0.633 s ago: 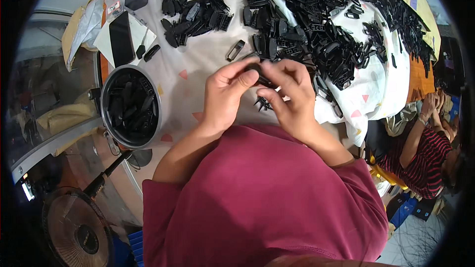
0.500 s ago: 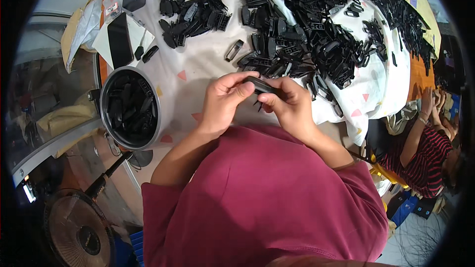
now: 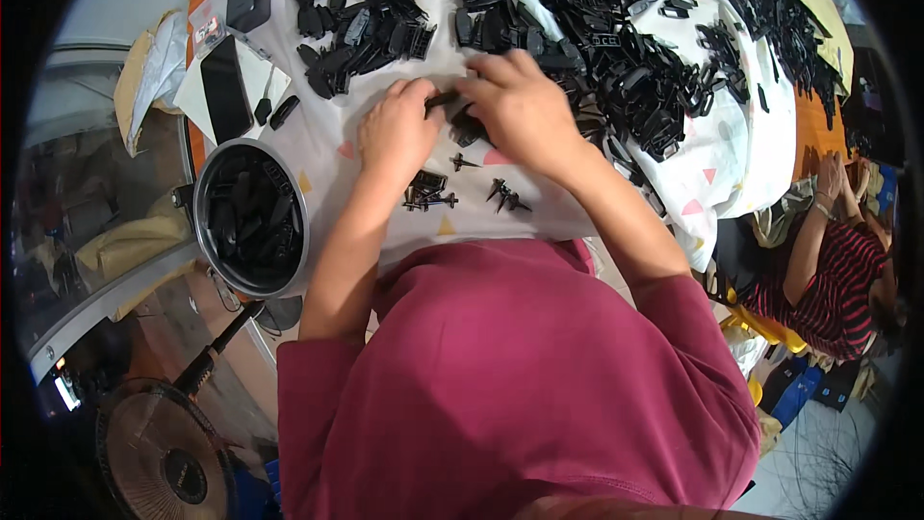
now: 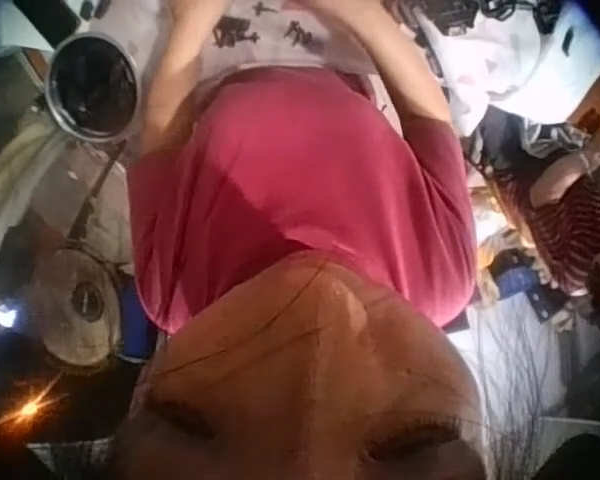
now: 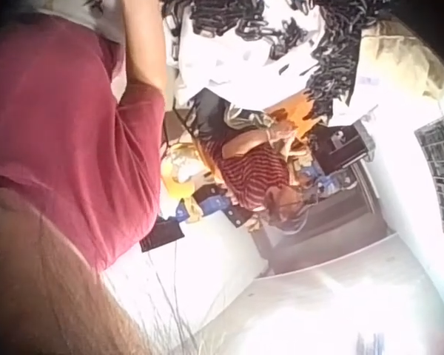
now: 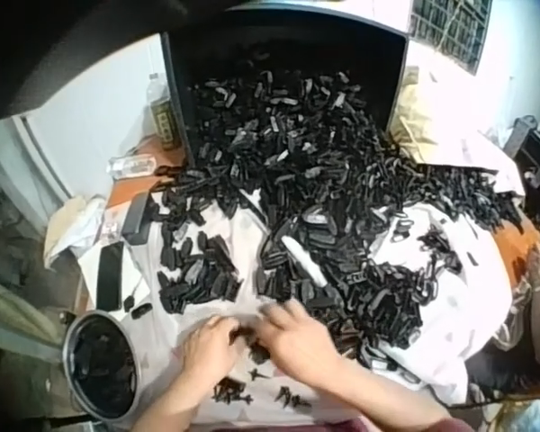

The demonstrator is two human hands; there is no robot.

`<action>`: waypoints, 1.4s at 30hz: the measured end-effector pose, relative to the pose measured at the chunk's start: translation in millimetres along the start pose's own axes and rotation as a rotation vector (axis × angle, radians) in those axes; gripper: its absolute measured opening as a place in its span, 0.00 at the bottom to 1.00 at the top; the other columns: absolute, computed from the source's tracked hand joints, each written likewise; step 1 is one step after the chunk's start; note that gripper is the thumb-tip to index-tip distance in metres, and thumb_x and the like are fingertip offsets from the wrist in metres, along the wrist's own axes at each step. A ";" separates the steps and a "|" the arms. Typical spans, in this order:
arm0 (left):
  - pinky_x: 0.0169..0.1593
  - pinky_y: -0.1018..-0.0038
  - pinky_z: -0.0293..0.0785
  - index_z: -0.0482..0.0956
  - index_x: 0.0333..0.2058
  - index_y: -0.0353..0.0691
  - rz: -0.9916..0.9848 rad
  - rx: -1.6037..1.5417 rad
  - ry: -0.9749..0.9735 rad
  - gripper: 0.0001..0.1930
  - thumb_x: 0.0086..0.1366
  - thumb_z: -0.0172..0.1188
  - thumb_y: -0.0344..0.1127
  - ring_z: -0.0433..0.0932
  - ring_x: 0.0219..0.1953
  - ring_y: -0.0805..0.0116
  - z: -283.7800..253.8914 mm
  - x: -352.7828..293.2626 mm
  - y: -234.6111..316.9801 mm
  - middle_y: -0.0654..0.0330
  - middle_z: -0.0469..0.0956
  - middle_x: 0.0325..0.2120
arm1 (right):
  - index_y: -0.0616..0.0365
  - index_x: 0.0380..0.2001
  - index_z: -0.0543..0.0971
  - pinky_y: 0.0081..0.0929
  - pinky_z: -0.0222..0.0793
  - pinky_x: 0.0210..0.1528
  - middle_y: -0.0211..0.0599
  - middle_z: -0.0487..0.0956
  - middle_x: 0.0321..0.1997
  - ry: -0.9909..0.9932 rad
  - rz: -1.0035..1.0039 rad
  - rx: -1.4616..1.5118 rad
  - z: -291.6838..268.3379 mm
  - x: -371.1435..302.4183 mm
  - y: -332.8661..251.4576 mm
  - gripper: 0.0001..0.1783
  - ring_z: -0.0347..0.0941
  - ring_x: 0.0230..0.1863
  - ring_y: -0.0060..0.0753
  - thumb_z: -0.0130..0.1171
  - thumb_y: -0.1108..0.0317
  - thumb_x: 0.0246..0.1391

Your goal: Assembling small black plastic components by inserting pins into housings.

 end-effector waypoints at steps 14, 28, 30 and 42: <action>0.24 0.76 0.65 0.74 0.24 0.38 -0.154 -0.536 -0.092 0.07 0.48 0.58 0.34 0.70 0.17 0.72 16.4 -2.0 -7.8 0.61 0.72 0.15 | 0.64 0.38 0.72 0.11 0.63 0.27 0.31 0.72 0.36 0.014 0.373 0.591 -28.9 -17.0 22.5 0.13 0.67 0.29 0.15 0.56 0.73 0.48; 0.34 0.81 0.68 0.74 0.38 0.34 0.399 -0.866 0.210 0.16 0.49 0.64 0.29 0.71 0.29 0.76 -62.7 -25.9 51.8 0.62 0.74 0.29 | 0.60 0.42 0.73 0.17 0.69 0.25 0.35 0.75 0.31 0.249 0.245 0.835 -55.9 -17.3 -11.4 0.16 0.70 0.25 0.21 0.54 0.78 0.46; 0.33 0.81 0.67 0.75 0.37 0.33 0.178 -0.967 0.029 0.15 0.48 0.64 0.30 0.71 0.28 0.75 -56.6 -27.3 51.6 0.60 0.74 0.28 | 0.59 0.42 0.73 0.19 0.70 0.26 0.37 0.74 0.31 0.238 0.105 0.652 -63.2 -13.2 -14.9 0.19 0.71 0.26 0.25 0.55 0.81 0.43; 0.32 0.81 0.67 0.76 0.38 0.34 0.401 -0.556 0.041 0.16 0.49 0.62 0.32 0.71 0.28 0.74 -78.1 -31.0 62.3 0.60 0.73 0.28 | 0.62 0.42 0.74 0.22 0.68 0.28 0.42 0.74 0.30 0.038 -0.059 0.401 -74.1 -16.1 -25.9 0.21 0.71 0.27 0.35 0.56 0.83 0.39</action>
Point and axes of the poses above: each hand's wrist, its own x-axis towards the middle knuckle, its own z-axis out of the palm, y = z × x, the point moved 6 cm from there along x, towards the middle knuckle
